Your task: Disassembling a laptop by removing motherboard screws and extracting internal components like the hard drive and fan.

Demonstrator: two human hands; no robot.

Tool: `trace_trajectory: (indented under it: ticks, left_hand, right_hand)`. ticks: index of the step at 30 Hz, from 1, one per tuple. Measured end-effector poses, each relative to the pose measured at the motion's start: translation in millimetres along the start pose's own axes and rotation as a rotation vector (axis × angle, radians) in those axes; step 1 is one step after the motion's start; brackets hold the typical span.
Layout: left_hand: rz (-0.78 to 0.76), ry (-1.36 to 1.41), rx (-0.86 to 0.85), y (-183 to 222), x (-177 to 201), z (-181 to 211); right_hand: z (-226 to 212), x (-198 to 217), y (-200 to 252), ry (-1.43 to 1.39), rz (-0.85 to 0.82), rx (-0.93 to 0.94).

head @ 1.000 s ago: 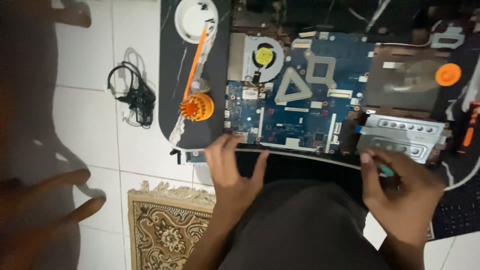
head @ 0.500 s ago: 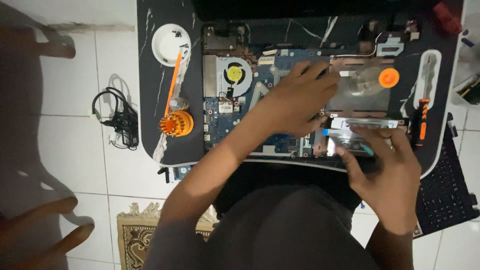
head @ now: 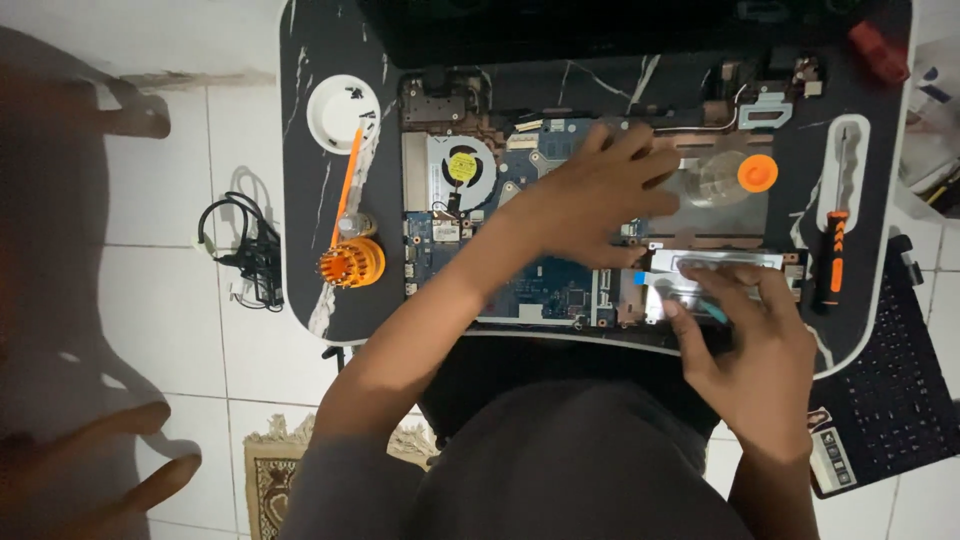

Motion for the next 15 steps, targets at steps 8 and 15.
trace_trajectory:
  ticks: [8,15]
  left_hand:
    - [-0.111,-0.022,0.047,-11.7,-19.0,-0.5]
    - [-0.174,-0.039,0.078,-20.0,-17.6,4.6]
  right_hand:
    - [3.4,-2.6,-0.4,0.019,-0.003,0.005]
    - [-1.4,-0.7,-0.2,0.007,0.008,0.000]
Point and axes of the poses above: each hand's wrist, its own y-axis away from the middle knuckle, its own x-axis out of the back of the hand, z = x × y, the point moved 4 cm from there along -y, towards the middle knuckle, and after that the axes turned 5 degrees about x, right-handed, at the moved point
